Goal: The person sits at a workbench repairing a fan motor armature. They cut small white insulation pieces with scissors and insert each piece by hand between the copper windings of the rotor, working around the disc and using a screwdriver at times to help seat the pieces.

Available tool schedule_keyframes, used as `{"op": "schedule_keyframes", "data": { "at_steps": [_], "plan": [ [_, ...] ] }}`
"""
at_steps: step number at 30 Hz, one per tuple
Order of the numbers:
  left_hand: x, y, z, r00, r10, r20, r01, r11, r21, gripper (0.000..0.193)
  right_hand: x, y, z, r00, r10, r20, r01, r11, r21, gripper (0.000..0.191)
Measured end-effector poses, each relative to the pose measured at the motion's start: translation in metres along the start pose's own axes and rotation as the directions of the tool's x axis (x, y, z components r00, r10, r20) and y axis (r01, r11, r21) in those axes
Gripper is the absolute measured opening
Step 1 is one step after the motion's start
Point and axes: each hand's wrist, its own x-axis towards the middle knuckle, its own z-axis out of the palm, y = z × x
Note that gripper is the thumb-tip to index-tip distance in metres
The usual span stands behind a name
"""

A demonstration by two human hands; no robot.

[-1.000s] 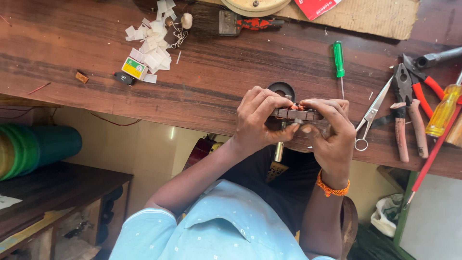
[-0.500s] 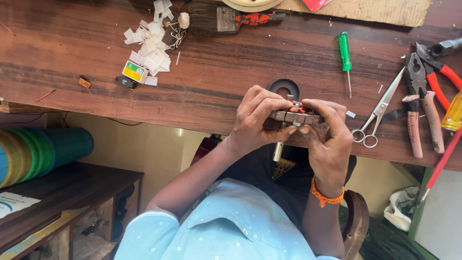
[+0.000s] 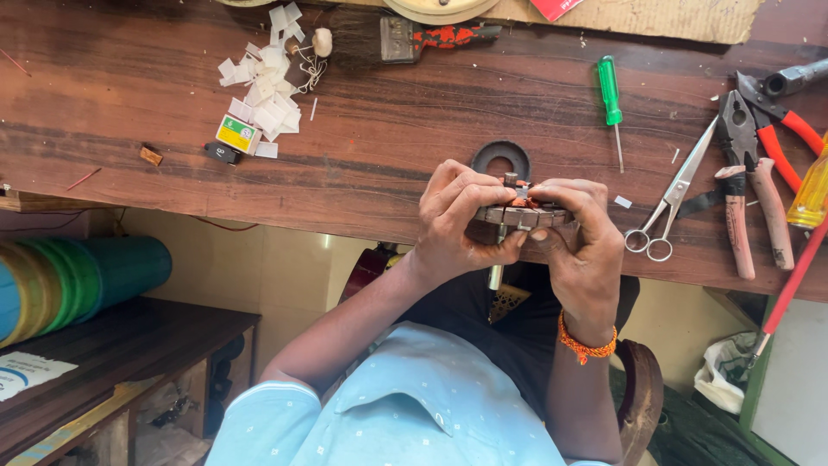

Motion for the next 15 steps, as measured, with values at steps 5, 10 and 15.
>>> {"op": "schedule_keyframes", "data": {
  "at_steps": [5, 10, 15],
  "plan": [
    [-0.0001, 0.0001, 0.0011, 1.0, 0.015, 0.0, -0.015, 1.0, -0.005, 0.042, 0.0004, 0.001, -0.0002, 1.0, 0.014, -0.006, -0.014, 1.0, 0.014, 0.033],
    [-0.0002, -0.0032, -0.0002, 1.0, 0.017, 0.023, -0.017, 1.0, -0.005, 0.039, -0.0009, -0.0021, 0.002, 0.999, 0.018, -0.035, -0.019, 1.0, -0.018, 0.032],
    [-0.0012, -0.0082, -0.0073, 0.996, 0.014, 0.089, -0.009, 0.999, -0.051, 0.041, -0.0063, -0.0085, 0.0048, 0.995, 0.072, -0.075, -0.075, 0.997, -0.03, 0.044]
  ]
}}
